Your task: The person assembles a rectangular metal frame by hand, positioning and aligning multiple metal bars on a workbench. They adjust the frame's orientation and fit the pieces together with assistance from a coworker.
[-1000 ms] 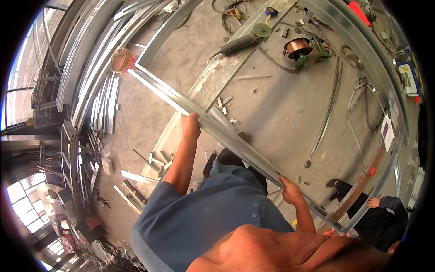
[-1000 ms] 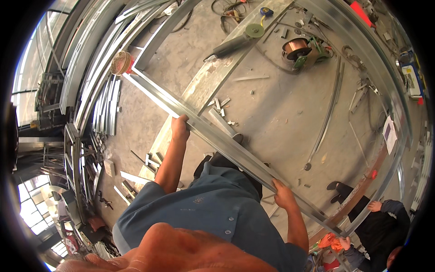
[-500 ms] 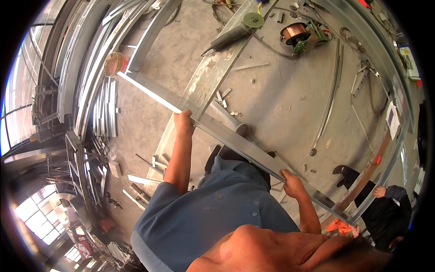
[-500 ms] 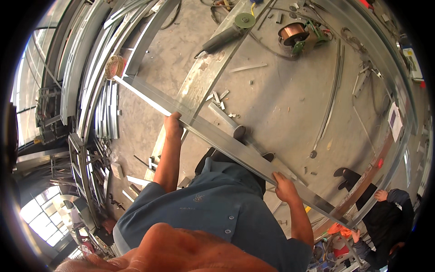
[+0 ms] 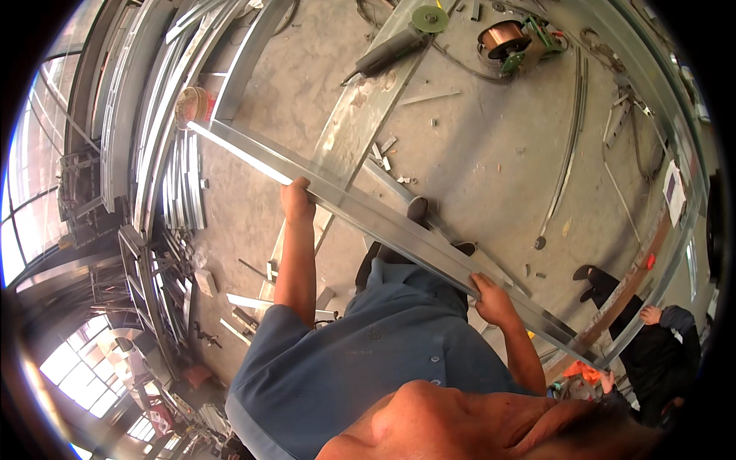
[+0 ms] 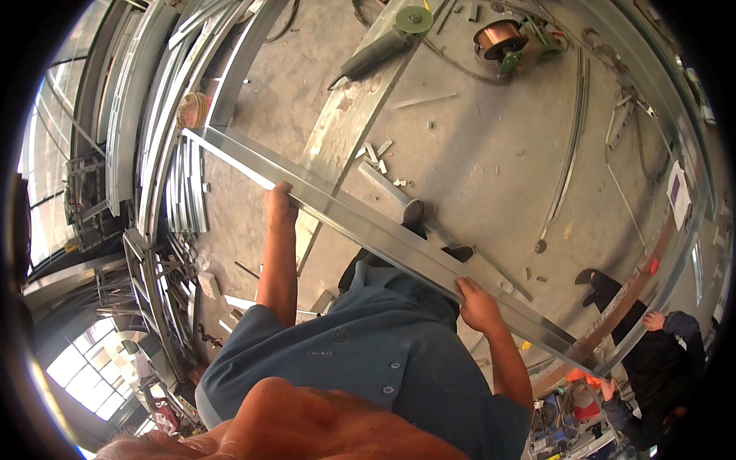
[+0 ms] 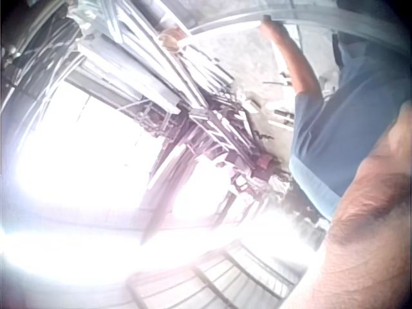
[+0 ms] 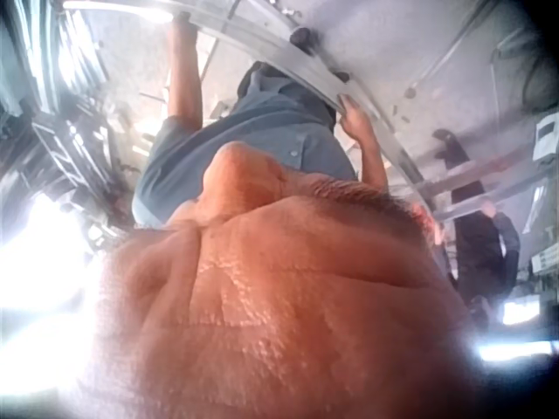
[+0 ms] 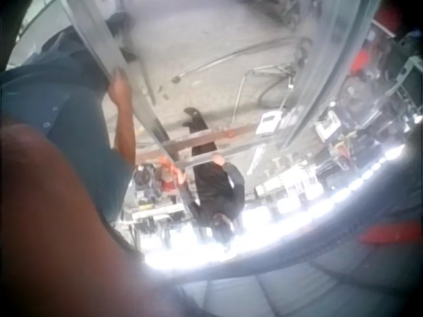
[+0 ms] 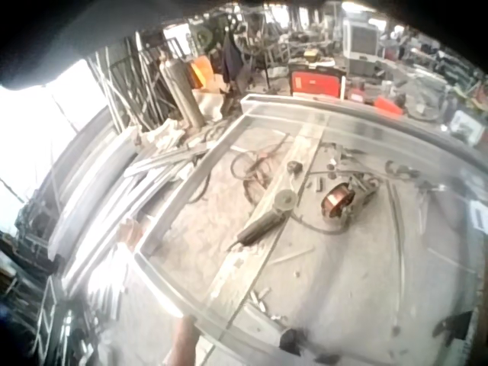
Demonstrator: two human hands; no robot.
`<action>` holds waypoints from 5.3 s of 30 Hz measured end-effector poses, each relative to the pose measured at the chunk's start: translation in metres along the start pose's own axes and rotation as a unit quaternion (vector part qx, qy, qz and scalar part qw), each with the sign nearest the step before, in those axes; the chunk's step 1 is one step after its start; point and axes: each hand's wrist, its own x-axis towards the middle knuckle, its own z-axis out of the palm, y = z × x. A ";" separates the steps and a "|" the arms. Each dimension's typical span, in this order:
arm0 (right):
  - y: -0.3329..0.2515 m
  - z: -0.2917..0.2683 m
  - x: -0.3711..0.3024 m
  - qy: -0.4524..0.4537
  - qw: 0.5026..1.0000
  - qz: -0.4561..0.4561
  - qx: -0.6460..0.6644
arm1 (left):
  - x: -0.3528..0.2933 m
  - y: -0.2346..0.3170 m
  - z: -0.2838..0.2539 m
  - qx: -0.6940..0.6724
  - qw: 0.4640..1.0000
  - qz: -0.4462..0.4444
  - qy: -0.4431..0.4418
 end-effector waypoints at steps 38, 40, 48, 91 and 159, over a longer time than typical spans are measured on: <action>0.350 0.118 -0.225 0.557 0.325 0.179 0.743 | 0.068 -0.005 -0.027 0.178 0.974 -0.120 -0.067; 0.346 0.120 -0.249 0.524 0.357 0.192 0.749 | 0.065 0.003 -0.026 0.111 0.983 -0.139 -0.034; 0.353 0.081 -0.247 0.581 0.231 0.247 0.741 | 0.069 -0.009 -0.061 0.033 0.992 -0.124 -0.014; 0.339 0.099 -0.235 0.618 0.220 0.256 0.710 | -0.026 0.008 -0.020 0.660 0.699 0.260 -0.089; 0.285 0.069 -0.219 0.689 0.169 0.371 0.599 | -0.097 -0.038 0.021 0.491 0.845 0.142 -0.159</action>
